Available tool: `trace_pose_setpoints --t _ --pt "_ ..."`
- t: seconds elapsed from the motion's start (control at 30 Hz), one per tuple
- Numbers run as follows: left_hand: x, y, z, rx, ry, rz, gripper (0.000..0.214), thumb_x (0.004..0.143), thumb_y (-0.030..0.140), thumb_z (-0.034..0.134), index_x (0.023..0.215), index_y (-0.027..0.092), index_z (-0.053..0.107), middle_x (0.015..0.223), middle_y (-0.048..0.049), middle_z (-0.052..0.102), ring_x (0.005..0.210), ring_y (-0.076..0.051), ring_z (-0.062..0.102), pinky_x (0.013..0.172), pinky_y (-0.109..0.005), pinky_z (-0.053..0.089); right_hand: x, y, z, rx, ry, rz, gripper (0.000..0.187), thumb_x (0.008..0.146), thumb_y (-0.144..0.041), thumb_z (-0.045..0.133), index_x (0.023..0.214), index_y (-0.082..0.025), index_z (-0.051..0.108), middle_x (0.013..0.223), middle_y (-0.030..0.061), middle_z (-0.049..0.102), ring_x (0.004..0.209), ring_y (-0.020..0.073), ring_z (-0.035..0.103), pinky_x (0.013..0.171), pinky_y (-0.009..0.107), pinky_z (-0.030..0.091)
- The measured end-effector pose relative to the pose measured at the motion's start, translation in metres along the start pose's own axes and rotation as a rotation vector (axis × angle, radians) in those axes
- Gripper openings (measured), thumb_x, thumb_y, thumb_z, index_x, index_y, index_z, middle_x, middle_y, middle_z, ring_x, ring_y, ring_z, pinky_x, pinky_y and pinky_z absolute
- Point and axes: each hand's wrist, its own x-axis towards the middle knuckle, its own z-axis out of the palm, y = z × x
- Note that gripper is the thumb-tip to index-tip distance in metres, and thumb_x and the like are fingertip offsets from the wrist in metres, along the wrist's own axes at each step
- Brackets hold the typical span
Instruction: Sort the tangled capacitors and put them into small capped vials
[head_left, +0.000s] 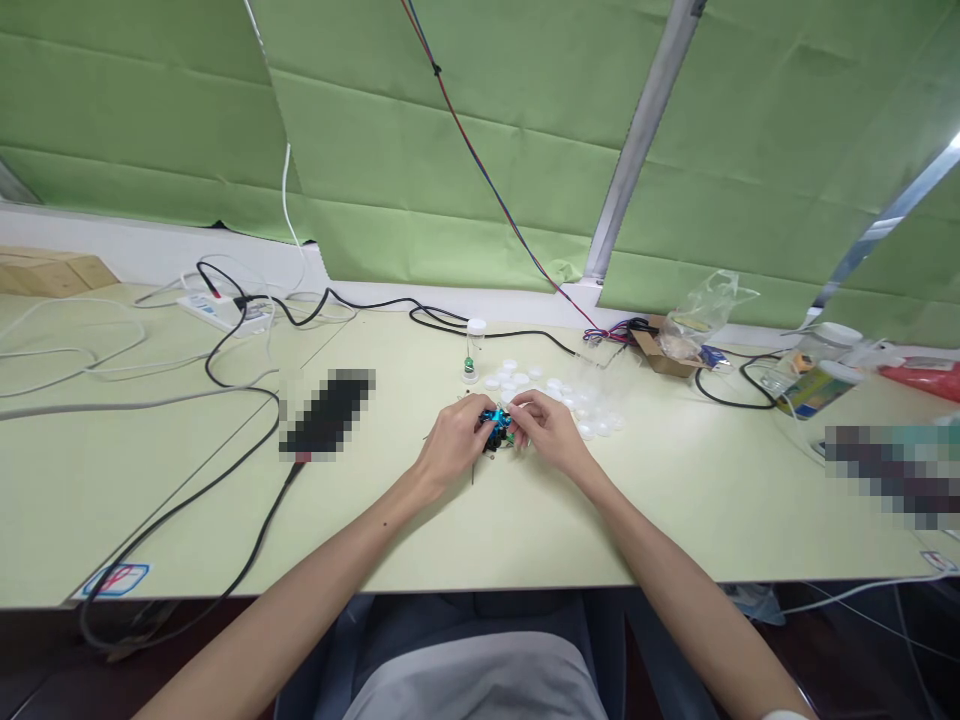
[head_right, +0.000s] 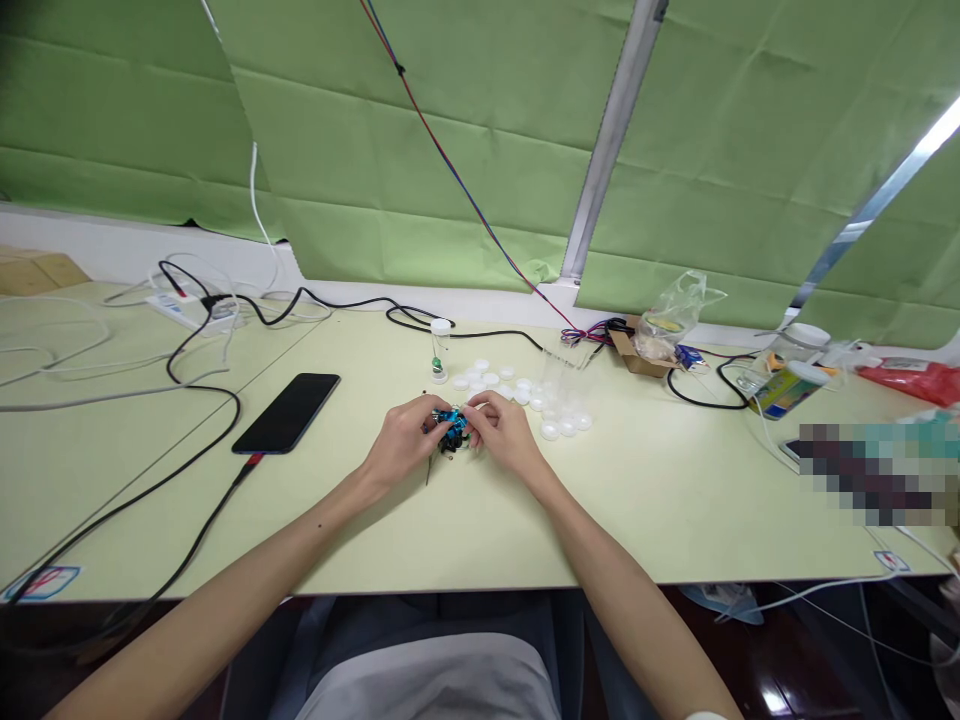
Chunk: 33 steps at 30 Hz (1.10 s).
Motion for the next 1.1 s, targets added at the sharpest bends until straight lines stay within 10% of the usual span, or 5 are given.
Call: trace_pose_setpoints --t 0.7,1.1 --pt "0.0013 -0.002 -0.0005 0.028 0.008 0.011 0.015 0.083 0.007 0.058 0.092 0.019 0.061 0.081 -0.0014 0.067 0.065 -0.014 0.059 0.063 -0.026 0.045 -0.003 -0.002 -0.0029 -0.116 -0.068 -0.072 0.026 0.086 -0.043 0.064 0.093 -0.02 0.056 0.066 -0.0013 0.063 0.055 0.0147 0.063 0.058 0.028 0.052" --pt "0.0002 -0.0017 0.0015 -0.002 -0.037 0.017 0.018 0.082 0.005 0.057 0.092 0.019 0.061 0.081 -0.0007 0.068 0.066 -0.015 0.06 0.064 -0.027 0.047 -0.0028 -0.0065 -0.0037 -0.312 -0.058 -0.009 0.051 0.096 -0.054 0.043 0.062 -0.019 0.055 0.052 -0.0003 0.061 0.041 0.011 0.053 0.051 0.025 0.045"
